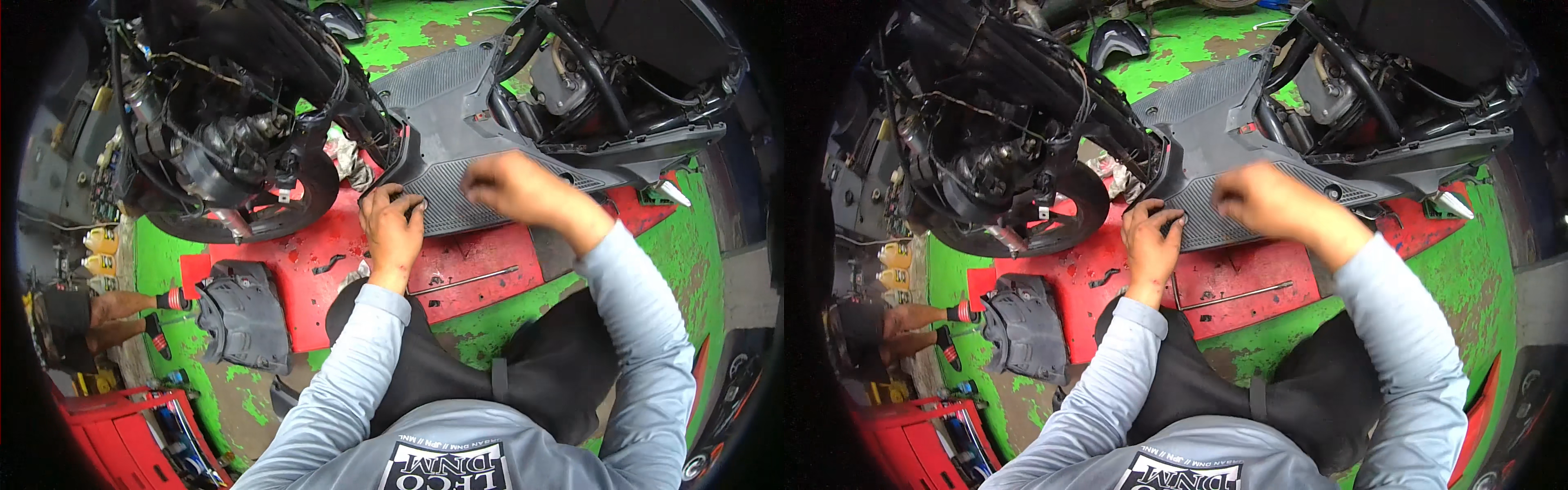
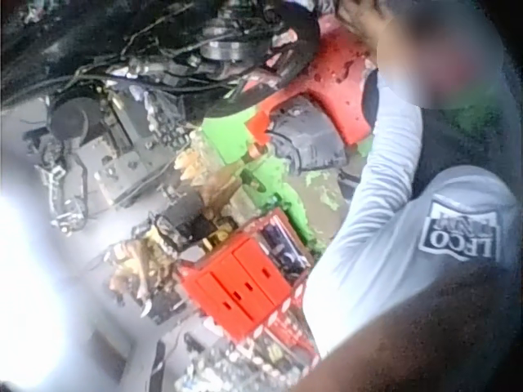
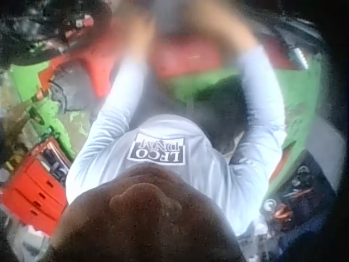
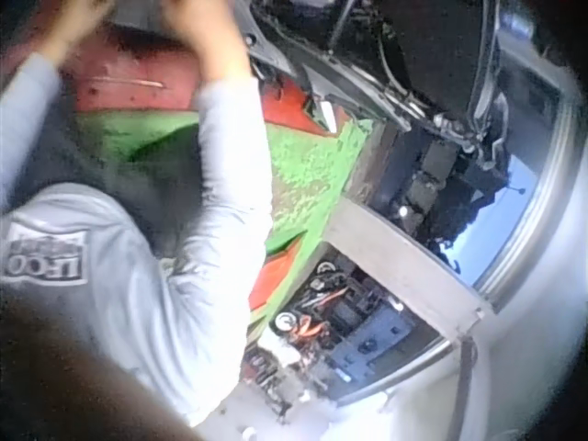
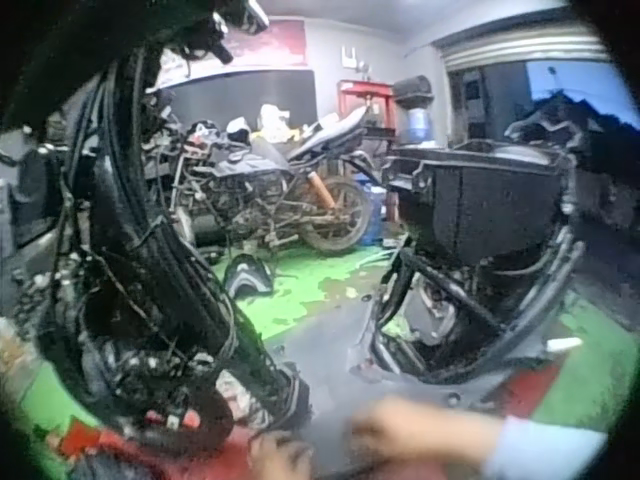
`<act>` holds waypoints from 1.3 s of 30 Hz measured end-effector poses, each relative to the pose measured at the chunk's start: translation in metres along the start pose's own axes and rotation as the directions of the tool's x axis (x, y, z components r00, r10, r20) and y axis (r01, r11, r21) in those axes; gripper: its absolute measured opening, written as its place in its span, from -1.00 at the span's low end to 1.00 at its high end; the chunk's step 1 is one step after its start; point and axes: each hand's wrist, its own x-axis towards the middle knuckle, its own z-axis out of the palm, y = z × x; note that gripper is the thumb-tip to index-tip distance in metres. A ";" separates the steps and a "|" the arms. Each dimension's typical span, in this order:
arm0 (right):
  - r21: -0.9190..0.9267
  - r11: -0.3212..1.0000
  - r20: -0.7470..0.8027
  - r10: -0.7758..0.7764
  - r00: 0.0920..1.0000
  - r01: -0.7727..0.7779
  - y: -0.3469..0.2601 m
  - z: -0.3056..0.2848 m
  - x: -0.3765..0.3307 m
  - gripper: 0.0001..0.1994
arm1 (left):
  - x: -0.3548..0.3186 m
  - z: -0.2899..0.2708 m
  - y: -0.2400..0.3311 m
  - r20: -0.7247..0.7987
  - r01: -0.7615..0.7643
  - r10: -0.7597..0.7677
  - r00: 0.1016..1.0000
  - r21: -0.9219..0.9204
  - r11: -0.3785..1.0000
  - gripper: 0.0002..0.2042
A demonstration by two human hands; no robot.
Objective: The person sits on the floor of a workshop and installs a black plastic side panel onto a motorcycle. They align the panel with the frame and use a T-handle wrench to tighten screws, securing the part in place.
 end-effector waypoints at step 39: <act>-0.506 0.822 0.183 -0.191 0.964 0.259 0.101 0.008 0.293 -0.79 | 0.001 -0.004 0.001 -0.073 -0.026 0.027 0.997 0.016 1.000 -0.50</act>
